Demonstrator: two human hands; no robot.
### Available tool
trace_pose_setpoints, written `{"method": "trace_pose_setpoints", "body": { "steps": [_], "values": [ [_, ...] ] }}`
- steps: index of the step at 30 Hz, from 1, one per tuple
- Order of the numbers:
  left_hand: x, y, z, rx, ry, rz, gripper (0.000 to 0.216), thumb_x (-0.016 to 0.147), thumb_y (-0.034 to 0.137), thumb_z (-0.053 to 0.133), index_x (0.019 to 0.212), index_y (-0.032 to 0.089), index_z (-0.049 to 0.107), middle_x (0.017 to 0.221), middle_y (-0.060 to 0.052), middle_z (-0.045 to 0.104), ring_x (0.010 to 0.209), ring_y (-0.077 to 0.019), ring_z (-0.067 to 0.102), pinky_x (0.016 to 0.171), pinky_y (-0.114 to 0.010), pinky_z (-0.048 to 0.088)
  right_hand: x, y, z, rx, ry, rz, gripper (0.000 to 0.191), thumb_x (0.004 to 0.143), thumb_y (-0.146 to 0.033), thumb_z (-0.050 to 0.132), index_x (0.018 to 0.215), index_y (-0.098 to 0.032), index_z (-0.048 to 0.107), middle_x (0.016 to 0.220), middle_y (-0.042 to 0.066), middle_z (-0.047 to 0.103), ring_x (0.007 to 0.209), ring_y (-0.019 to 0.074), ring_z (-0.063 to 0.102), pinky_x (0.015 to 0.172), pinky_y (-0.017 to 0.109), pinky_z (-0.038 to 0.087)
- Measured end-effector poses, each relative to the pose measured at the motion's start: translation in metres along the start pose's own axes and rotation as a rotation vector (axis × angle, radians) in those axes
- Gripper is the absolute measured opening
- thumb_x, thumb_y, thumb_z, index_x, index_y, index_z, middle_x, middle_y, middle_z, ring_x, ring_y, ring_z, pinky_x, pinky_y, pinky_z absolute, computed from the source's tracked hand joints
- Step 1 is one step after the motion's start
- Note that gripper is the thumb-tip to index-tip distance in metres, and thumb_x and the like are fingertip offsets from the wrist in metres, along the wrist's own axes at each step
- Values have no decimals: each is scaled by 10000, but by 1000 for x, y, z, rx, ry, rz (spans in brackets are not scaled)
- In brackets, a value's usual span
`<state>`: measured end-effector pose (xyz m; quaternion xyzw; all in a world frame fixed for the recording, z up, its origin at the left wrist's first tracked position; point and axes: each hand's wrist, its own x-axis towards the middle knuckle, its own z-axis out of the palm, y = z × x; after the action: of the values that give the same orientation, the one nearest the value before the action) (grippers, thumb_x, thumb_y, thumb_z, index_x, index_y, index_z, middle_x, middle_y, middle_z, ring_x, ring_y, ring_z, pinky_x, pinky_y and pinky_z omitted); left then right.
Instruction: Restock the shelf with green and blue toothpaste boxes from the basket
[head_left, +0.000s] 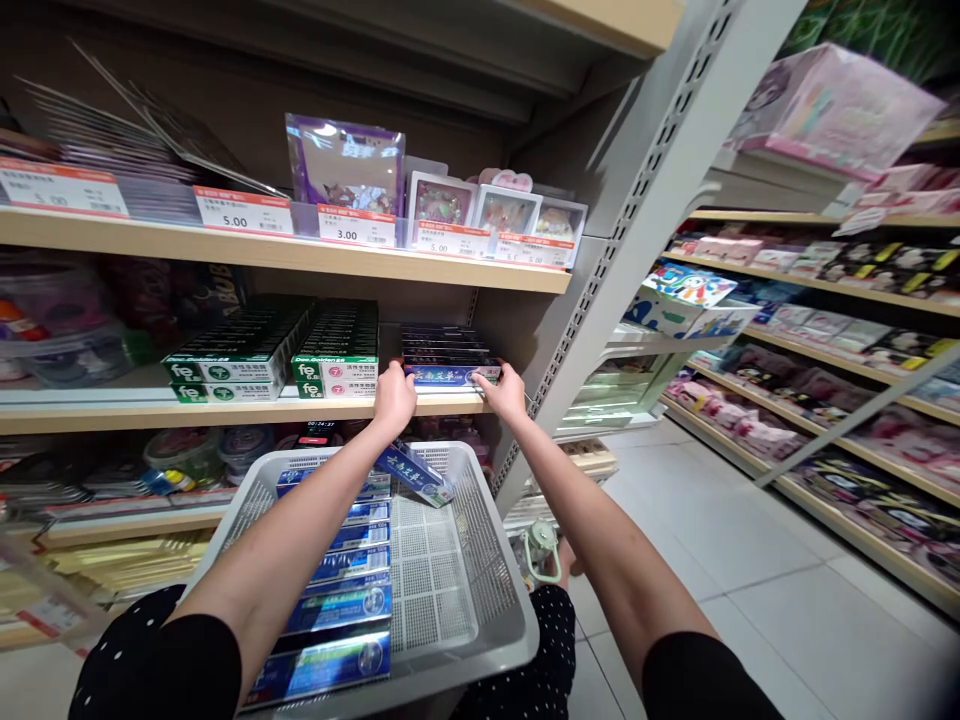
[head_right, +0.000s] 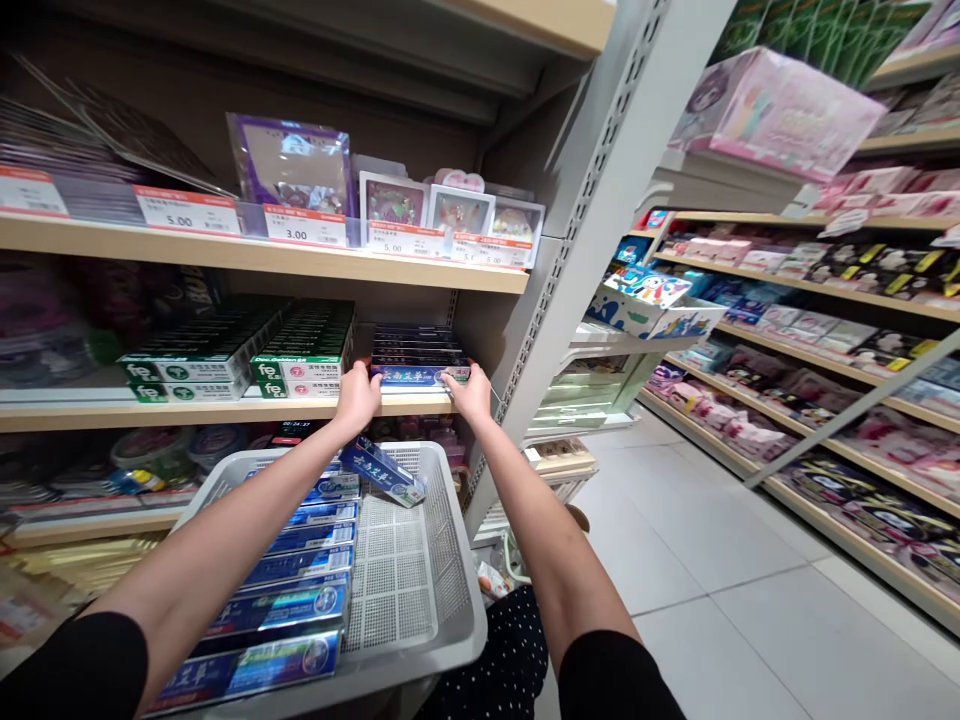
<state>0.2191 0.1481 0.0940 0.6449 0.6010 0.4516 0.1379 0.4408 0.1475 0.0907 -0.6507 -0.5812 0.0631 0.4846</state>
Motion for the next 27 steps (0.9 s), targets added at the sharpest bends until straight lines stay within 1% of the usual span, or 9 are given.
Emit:
{"method": "trace_pose_setpoints", "body": {
  "steps": [4, 9, 12, 15, 16, 18, 22, 25, 27],
  "values": [
    [-5, 3, -2, 27, -43, -7, 326, 907, 265, 486, 1178, 84, 511, 1008, -226, 639, 1029, -359, 623, 897, -448, 462, -4, -1, 0, -19, -5, 0, 757, 746, -471, 674, 1343, -56, 462, 1309, 219, 552, 1219, 319, 526, 1051, 436, 389],
    [-20, 4, -15, -32, -65, 132, 512, 893, 227, 491, 1372, 75, 388, 1227, -247, 571, 1171, -353, 554, 984, -460, 426, -26, -8, 0, -5, 31, 23, 876, 754, -479, 648, 1445, -72, 294, 1455, 236, 373, 1356, 356, 361, 1107, 495, 307],
    [-40, -4, -33, -135, -115, 270, 582, 870, 196, 513, 1426, 121, 357, 1414, -192, 463, 1318, -304, 438, 1099, -429, 336, -55, -19, -4, 18, 98, -35, 836, 790, -444, 610, 1464, -105, 249, 1476, 212, 338, 1381, 325, 322, 1129, 488, 280],
    [-72, -19, -63, -153, -229, 454, 576, 882, 207, 484, 1444, 184, 363, 1497, -100, 394, 1399, -225, 334, 1161, -376, 248, -95, -35, -11, 29, 99, -196, 759, 833, -401, 577, 1468, -138, 258, 1495, 171, 316, 1405, 282, 278, 1162, 455, 241],
    [-85, -26, -75, -130, -286, 493, 551, 887, 219, 472, 1432, 199, 391, 1501, -79, 392, 1405, -211, 324, 1167, -371, 237, -109, -42, -14, 36, 53, -252, 730, 841, -389, 575, 1465, -156, 277, 1499, 154, 320, 1408, 273, 274, 1168, 452, 235],
    [-109, -42, -102, -62, -425, 521, 485, 888, 247, 469, 1373, 226, 482, 1488, -54, 418, 1393, -206, 344, 1164, -373, 244, -139, -55, -20, 60, -120, -344, 653, 851, -370, 579, 1439, -200, 351, 1481, 120, 368, 1394, 265, 307, 1165, 454, 251],
    [-147, -74, -159, 79, -748, 477, 371, 889, 324, 480, 1225, 266, 626, 1347, -47, 575, 1251, -237, 515, 1094, -375, 345, -193, -80, -29, 135, -644, -476, 519, 843, -376, 619, 1339, -267, 511, 1384, 75, 508, 1313, 265, 436, 1117, 462, 332],
    [-168, -91, -199, 103, -967, 421, 380, 870, 396, 535, 1217, 282, 638, 1264, -46, 636, 1158, -247, 581, 1029, -350, 403, -227, -95, -30, 184, -1001, -528, 577, 810, -422, 672, 1349, -292, 512, 1398, 60, 510, 1289, 259, 471, 1090, 419, 369],
    [-181, -99, -220, 101, -1066, 387, 433, 844, 433, 583, 1254, 296, 616, 1281, -46, 626, 1168, -258, 575, 1020, -349, 409, -244, -101, -27, 202, -1159, -564, 617, 788, -442, 698, 1359, -309, 507, 1429, 55, 484, 1299, 259, 467, 1087, 396, 372]
  ]
}}
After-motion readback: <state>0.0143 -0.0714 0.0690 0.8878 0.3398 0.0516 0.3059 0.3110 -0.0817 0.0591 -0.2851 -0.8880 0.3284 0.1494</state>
